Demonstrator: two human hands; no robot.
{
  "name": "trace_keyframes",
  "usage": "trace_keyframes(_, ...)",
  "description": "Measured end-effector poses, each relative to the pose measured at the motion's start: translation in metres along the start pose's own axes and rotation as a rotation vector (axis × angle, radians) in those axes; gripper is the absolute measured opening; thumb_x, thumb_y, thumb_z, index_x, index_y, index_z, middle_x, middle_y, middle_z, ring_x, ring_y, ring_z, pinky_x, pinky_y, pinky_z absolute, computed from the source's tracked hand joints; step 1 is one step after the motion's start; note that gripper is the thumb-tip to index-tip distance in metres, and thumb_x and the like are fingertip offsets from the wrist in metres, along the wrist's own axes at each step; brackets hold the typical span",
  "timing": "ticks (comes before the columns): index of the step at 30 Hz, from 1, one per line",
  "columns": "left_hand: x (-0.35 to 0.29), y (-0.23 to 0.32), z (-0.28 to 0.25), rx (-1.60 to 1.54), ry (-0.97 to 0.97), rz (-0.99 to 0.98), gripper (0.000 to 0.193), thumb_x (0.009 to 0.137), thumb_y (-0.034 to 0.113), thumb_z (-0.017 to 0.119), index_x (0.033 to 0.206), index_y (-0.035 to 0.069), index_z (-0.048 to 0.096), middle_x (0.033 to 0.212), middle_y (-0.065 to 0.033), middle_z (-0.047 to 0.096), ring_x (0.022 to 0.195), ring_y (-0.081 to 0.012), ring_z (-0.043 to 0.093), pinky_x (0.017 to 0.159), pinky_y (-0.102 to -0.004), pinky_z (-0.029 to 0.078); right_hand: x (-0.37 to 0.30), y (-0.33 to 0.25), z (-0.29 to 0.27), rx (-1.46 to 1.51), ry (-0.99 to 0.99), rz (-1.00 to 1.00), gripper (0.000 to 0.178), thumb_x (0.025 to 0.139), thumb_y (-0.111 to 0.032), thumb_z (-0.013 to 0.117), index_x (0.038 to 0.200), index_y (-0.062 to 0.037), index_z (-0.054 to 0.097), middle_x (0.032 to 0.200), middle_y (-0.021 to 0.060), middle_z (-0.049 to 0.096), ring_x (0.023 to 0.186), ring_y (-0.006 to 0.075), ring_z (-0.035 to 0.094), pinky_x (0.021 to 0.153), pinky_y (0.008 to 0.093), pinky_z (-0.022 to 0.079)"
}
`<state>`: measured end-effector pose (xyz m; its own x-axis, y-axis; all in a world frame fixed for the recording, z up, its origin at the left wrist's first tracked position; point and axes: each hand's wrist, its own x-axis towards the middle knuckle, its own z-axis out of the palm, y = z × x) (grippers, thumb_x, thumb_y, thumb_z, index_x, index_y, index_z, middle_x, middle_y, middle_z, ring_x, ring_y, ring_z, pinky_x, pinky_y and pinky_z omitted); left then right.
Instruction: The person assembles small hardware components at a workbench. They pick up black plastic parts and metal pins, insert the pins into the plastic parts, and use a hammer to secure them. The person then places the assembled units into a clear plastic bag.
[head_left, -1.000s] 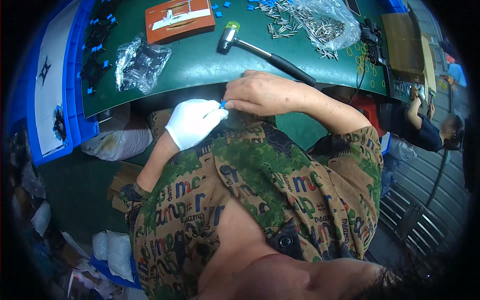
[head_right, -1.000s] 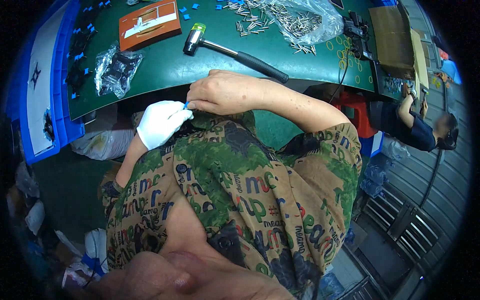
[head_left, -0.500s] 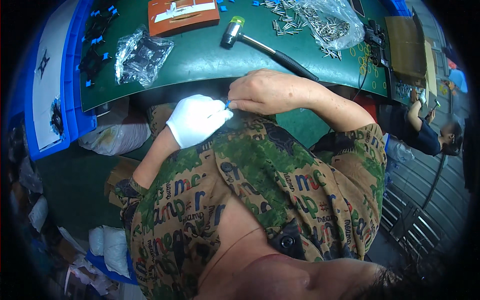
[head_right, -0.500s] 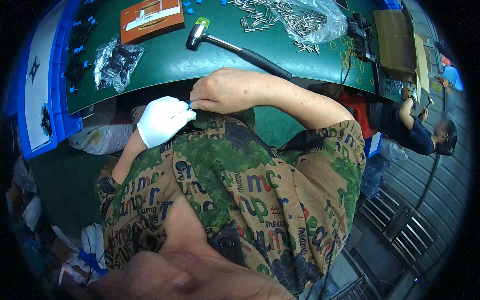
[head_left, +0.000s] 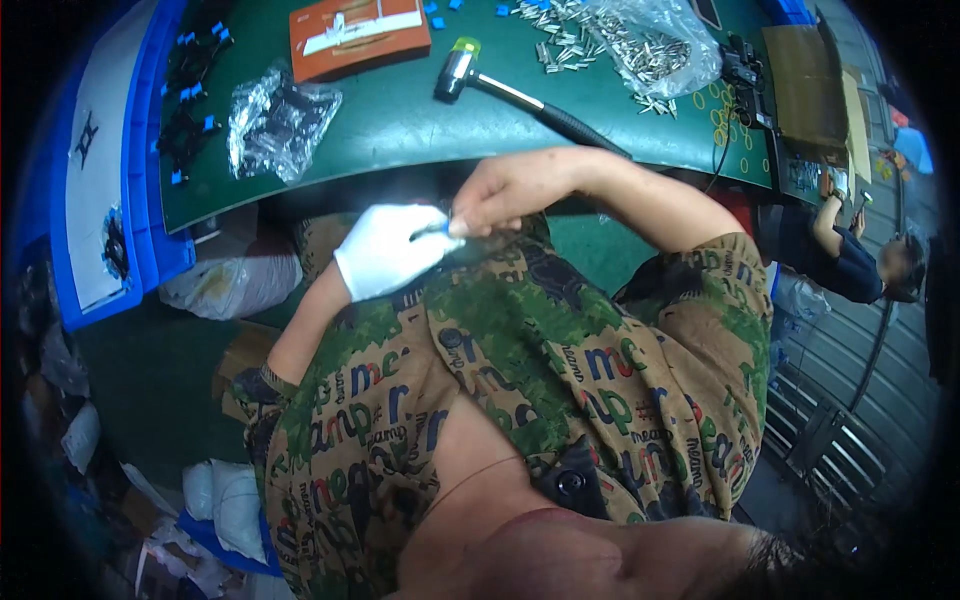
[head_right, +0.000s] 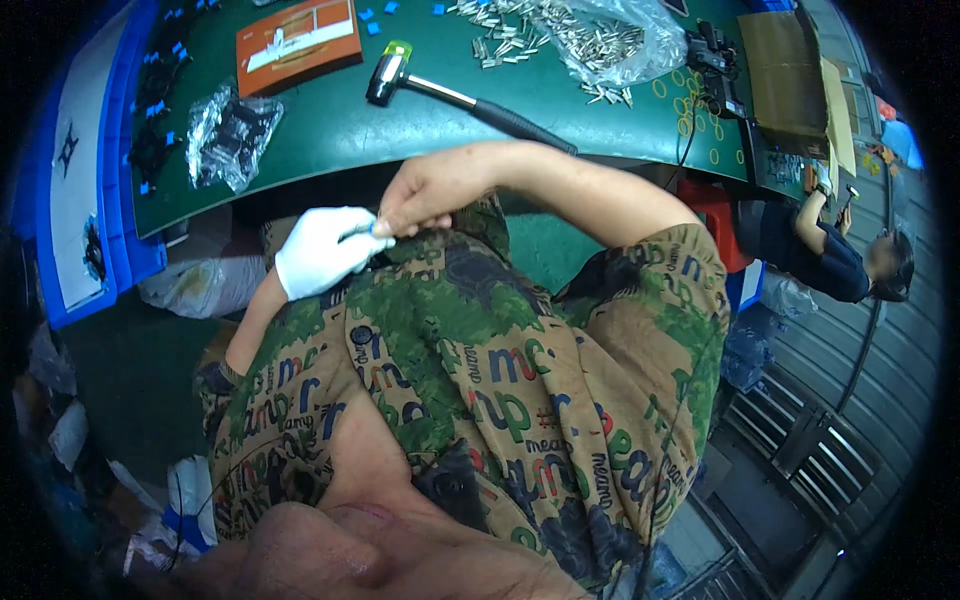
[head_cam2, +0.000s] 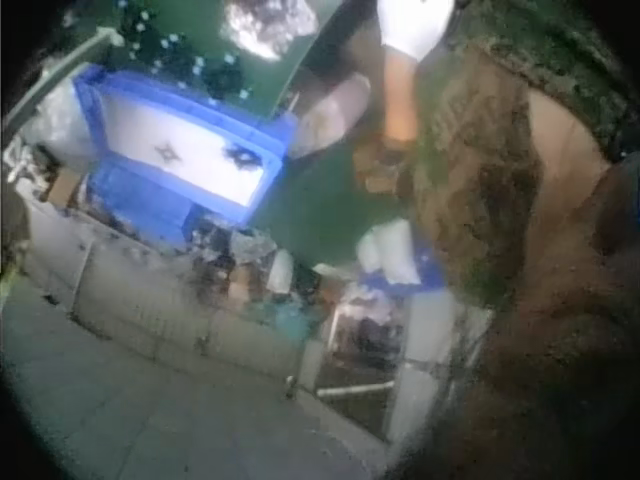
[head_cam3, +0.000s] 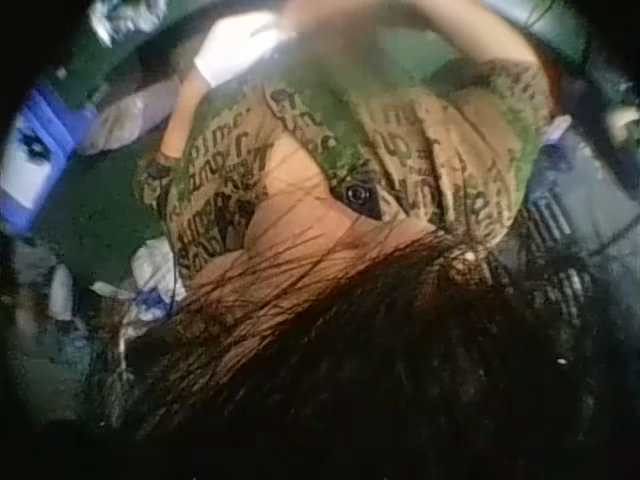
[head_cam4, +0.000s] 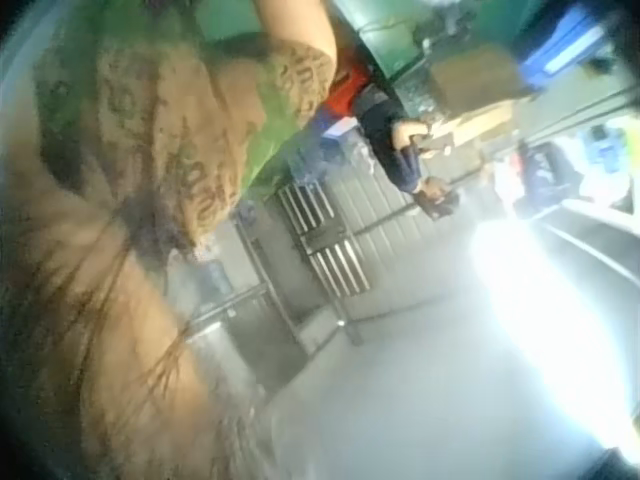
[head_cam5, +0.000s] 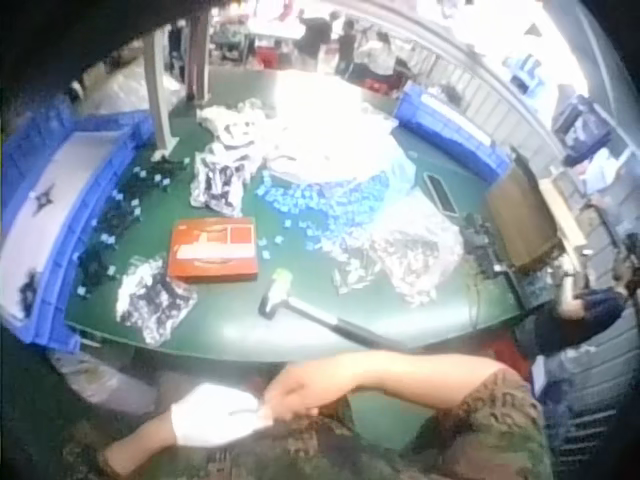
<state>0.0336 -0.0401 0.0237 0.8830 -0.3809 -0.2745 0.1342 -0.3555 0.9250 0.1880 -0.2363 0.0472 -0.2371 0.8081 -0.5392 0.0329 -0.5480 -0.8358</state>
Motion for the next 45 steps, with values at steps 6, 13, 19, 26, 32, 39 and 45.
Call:
trace_keyframes(6,-0.007,0.016,-0.017,0.241,-0.042,0.042,0.030,0.093,0.035,0.073,0.091,0.005,0.075,0.076,-0.0115,0.067,0.065,-0.0283,0.062,0.064,-0.0379,0.051,0.007,0.000,0.019,-0.049,0.163,-0.203,0.034,0.095,-0.038,0.075,0.086,-0.0056,0.073,0.067,-0.0044,0.057,0.062,0.0075,0.052,0.056,0.0283,0.042)
trace_keyframes(13,-0.019,0.010,-0.033,-0.277,0.029,-0.051,0.035,0.087,0.014,0.073,0.118,-0.002,0.069,0.099,-0.0090,0.069,0.087,-0.0171,0.065,0.086,-0.0324,0.052,-0.059,0.001,-0.051,-0.699,1.077,-0.275,0.025,0.098,-0.026,0.068,0.110,-0.0045,0.073,0.103,0.0130,0.074,0.096,0.0282,0.071,0.085,0.0369,0.056)
trace_keyframes(19,-0.009,0.013,-0.023,-0.493,0.211,-0.057,0.054,0.095,0.005,0.065,0.145,-0.004,0.049,0.109,-0.0112,0.067,0.094,-0.0150,0.064,0.091,-0.0293,0.050,-0.072,0.030,-0.129,-1.195,1.450,-0.049,0.031,0.096,-0.032,0.067,0.117,-0.0090,0.071,0.104,0.0121,0.070,0.098,0.0347,0.068,0.084,0.0459,0.053)
trace_keyframes(26,-0.009,0.013,-0.013,-0.338,0.255,0.058,0.049,0.094,-0.005,0.054,0.143,-0.002,0.053,0.108,-0.0094,0.067,0.099,-0.0129,0.062,0.095,-0.0284,0.049,-0.052,0.040,-0.142,-1.382,1.362,0.040,0.026,0.094,-0.032,0.068,0.117,-0.0205,0.072,0.100,0.0078,0.064,0.104,0.0298,0.063,0.086,0.0461,0.048)
trace_keyframes(32,-0.010,0.027,-0.015,-0.393,0.228,0.007,0.036,0.102,0.007,0.052,0.137,-0.003,0.059,0.090,-0.0039,0.065,0.085,-0.0102,0.060,0.085,-0.0256,0.048,-0.059,0.038,-0.141,-1.301,1.351,-0.124,0.021,0.095,-0.027,0.068,0.109,-0.0134,0.074,0.097,0.0085,0.066,0.099,0.0317,0.065,0.083,0.0442,0.051)
trace_keyframes(39,0.009,0.017,-0.013,-0.419,0.295,0.009,0.031,0.104,0.011,0.054,0.131,-0.004,0.062,0.083,-0.0028,0.064,0.077,-0.0098,0.058,0.076,-0.0251,0.048,-0.058,0.021,-0.114,-0.834,1.351,-0.363,0.024,0.101,-0.027,0.064,0.115,-0.0093,0.075,0.102,0.0088,0.070,0.099,0.0266,0.067,0.087,0.0367,0.053)
trace_keyframes(45,0.013,0.024,-0.016,-0.503,0.216,-0.028,0.029,0.103,0.014,0.057,0.125,-0.005,0.064,0.082,-0.0030,0.064,0.075,-0.0103,0.058,0.073,-0.0254,0.048,-0.021,-0.016,-0.032,-0.344,0.858,-0.671,0.020,0.100,-0.018,0.068,0.111,-0.0025,0.074,0.105,0.0075,0.070,0.104,0.0189,0.064,0.093,0.0329,0.050)
